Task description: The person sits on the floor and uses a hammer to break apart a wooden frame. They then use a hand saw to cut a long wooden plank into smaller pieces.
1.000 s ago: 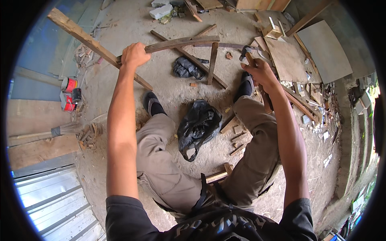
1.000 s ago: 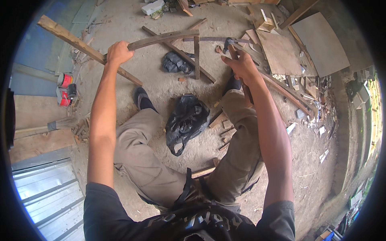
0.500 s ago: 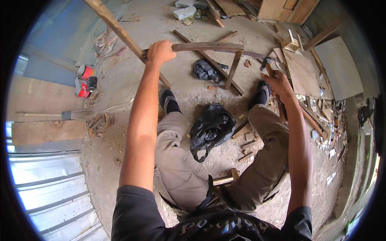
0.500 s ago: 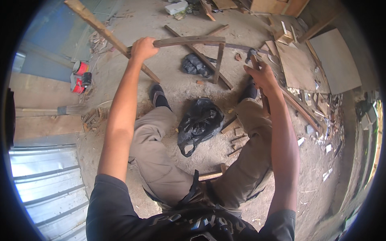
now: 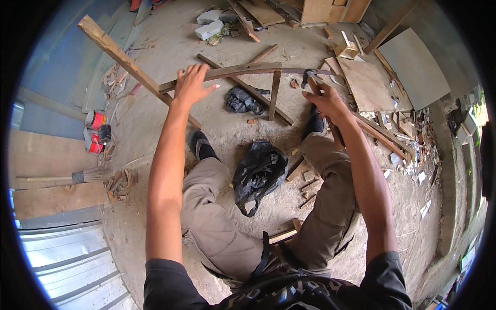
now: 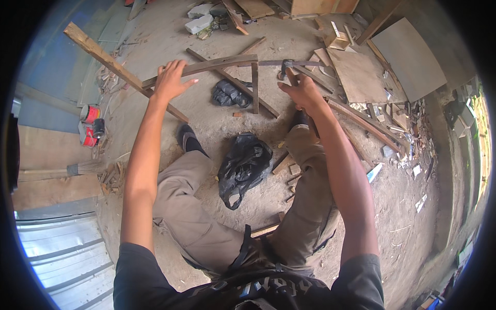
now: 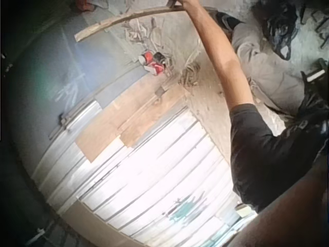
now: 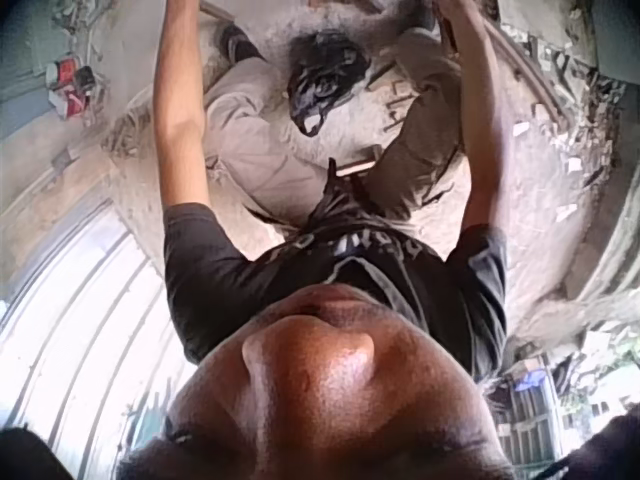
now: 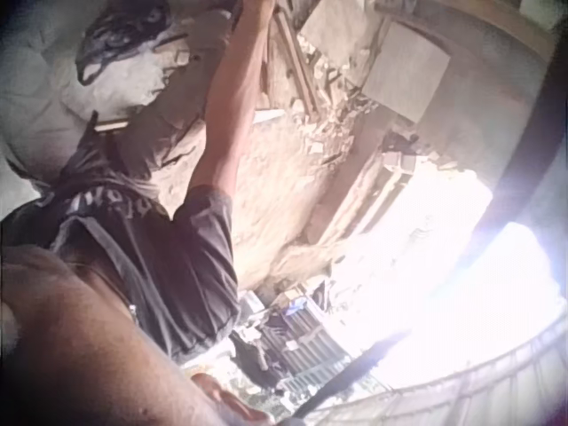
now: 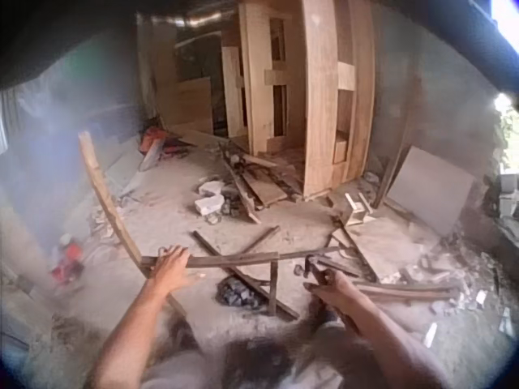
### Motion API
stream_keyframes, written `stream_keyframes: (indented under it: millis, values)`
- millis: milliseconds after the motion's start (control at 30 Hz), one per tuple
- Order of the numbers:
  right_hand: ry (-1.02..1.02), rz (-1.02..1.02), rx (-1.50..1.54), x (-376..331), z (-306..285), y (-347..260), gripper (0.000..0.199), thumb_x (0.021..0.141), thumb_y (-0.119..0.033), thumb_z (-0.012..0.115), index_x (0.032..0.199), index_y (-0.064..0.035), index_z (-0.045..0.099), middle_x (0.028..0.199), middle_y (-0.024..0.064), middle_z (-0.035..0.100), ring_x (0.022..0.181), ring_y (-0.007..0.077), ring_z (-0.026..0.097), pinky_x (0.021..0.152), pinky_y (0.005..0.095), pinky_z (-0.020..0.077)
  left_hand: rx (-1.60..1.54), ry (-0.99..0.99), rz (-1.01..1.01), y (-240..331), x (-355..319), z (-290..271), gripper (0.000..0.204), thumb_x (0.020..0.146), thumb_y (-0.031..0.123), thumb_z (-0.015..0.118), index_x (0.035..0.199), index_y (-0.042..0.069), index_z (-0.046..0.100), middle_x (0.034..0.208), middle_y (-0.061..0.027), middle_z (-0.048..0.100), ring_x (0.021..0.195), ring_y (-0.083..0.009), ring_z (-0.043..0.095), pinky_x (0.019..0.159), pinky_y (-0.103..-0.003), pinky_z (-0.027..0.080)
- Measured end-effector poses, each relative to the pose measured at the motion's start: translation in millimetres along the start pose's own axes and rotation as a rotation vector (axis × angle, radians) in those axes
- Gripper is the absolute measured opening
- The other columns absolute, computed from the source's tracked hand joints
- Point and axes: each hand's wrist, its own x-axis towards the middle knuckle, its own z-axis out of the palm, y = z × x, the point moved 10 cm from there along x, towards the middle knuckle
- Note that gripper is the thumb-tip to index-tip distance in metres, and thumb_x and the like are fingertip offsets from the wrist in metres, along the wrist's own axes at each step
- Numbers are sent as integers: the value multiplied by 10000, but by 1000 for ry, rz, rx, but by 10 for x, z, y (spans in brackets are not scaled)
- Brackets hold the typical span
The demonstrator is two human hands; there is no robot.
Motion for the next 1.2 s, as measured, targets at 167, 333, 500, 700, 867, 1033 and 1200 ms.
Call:
stream_keyframes:
  millis: [167,333,500,700,867,1033,1200]
  values:
    - [-4,-5,-12,-10,37,-3,577,798,-376,760,1146,36,555,649,32,480,500,125,462,414,282,384,-48,64,-1,302,225,132,480,828,389,676,1181,85,562,1161,-111,625,1083,-312,600,944,-473,413]
    - [-17,21,-67,4,5,46,576,802,-389,754,1145,35,567,650,28,479,501,120,467,418,281,396,-50,119,27,302,142,103,459,813,408,685,1129,99,559,1125,-82,647,1083,-290,609,927,-461,421]
    - [-14,33,-64,18,-19,124,566,806,-383,750,1150,31,573,637,23,471,488,114,462,417,280,402,-40,31,11,293,145,157,514,808,410,691,1204,116,547,1188,-89,626,1121,-284,592,931,-448,413]
    - [-25,48,-58,-15,-10,99,568,802,-374,755,1160,28,574,633,21,473,492,117,469,405,283,389,-55,-59,19,275,143,208,615,800,461,689,1273,107,520,1243,-101,589,1175,-289,556,970,-460,380]
    - [-20,0,-49,-12,26,35,577,797,-383,760,1155,31,577,622,29,484,477,120,462,404,282,383,-43,-68,13,260,168,197,620,801,473,685,1275,115,508,1253,-99,591,1184,-284,553,969,-473,376]
    - [-27,2,-84,33,60,85,593,791,-402,762,1153,31,579,640,42,503,504,125,477,414,289,392,-67,-116,3,308,163,196,622,803,474,682,1281,113,513,1280,-98,576,1211,-268,535,991,-457,359]
    - [-17,-20,-92,-7,79,45,597,791,-409,761,1148,33,579,622,45,497,494,126,476,414,290,394,-52,-67,9,259,102,193,633,811,467,681,1310,121,500,1288,-85,570,1248,-257,506,997,-465,349]
